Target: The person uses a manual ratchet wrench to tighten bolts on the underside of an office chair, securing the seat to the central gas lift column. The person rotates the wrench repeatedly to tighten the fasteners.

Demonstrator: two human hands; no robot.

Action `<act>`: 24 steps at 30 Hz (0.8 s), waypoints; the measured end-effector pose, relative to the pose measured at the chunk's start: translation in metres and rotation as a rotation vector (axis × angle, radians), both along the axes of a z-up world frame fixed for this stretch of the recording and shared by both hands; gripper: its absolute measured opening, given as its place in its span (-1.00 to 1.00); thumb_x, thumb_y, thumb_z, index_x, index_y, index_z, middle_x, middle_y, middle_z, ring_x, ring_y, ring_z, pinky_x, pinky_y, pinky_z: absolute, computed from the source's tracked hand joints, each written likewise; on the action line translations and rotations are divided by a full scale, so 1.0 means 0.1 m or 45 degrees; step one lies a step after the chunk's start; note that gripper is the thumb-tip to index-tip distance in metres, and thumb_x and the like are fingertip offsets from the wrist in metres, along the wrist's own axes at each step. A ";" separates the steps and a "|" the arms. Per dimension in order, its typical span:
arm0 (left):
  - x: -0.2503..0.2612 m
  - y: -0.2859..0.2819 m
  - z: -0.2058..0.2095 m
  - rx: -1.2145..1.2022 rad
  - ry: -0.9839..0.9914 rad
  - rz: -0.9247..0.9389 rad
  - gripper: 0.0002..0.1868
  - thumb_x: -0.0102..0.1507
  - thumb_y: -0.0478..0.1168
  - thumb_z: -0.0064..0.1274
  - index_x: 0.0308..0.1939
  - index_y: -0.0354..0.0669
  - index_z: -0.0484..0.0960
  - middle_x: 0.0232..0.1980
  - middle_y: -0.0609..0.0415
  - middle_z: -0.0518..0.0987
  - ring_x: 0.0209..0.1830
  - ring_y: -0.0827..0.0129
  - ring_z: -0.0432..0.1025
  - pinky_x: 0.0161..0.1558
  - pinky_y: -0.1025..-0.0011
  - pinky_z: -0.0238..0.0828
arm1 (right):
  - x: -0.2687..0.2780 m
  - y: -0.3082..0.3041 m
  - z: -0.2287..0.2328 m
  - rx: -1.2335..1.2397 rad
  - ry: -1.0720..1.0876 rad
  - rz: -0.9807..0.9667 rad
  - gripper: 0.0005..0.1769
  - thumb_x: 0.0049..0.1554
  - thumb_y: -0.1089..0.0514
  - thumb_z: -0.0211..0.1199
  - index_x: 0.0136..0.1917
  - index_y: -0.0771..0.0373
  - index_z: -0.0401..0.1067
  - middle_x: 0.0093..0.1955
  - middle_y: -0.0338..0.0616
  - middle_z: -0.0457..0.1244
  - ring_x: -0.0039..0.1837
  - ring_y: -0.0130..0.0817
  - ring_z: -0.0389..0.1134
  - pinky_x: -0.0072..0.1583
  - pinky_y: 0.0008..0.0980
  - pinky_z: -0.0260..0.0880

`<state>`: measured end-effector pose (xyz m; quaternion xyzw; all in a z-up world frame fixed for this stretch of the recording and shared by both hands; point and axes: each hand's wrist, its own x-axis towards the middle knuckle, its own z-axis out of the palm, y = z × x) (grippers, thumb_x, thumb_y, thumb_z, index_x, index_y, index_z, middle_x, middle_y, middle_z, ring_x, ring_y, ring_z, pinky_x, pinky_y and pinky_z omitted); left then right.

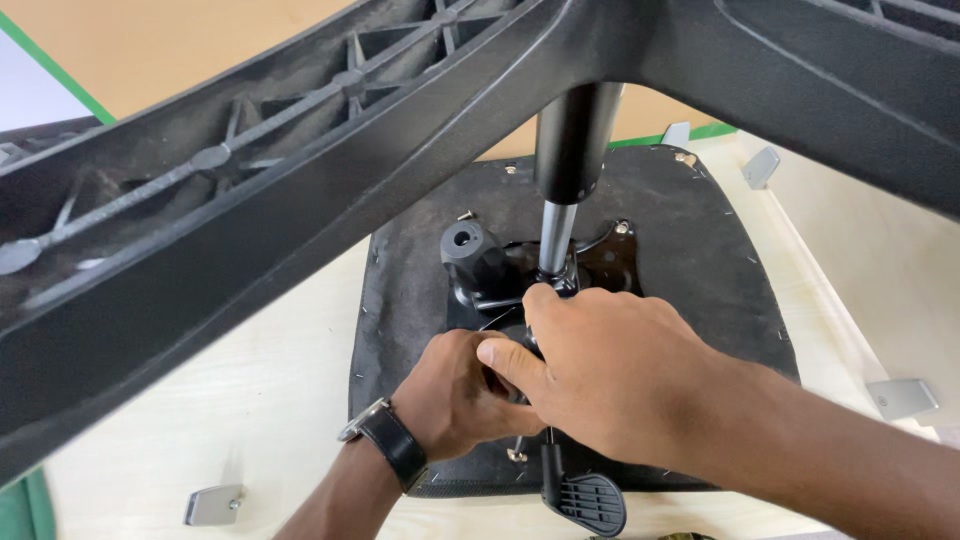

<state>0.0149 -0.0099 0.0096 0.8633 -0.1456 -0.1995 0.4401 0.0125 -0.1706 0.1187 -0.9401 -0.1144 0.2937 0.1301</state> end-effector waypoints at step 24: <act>0.34 0.46 -0.12 -0.226 0.698 -0.414 -0.66 -0.04 -0.25 0.43 -0.19 -0.15 0.77 -0.18 0.13 0.78 -0.17 0.44 0.62 -0.04 0.44 0.57 | 0.08 0.00 -0.15 0.546 -0.138 0.936 -0.81 0.08 0.22 0.24 -0.04 0.27 0.32 -0.19 -0.06 0.31 -0.09 -0.10 0.41 -0.08 -0.13 0.36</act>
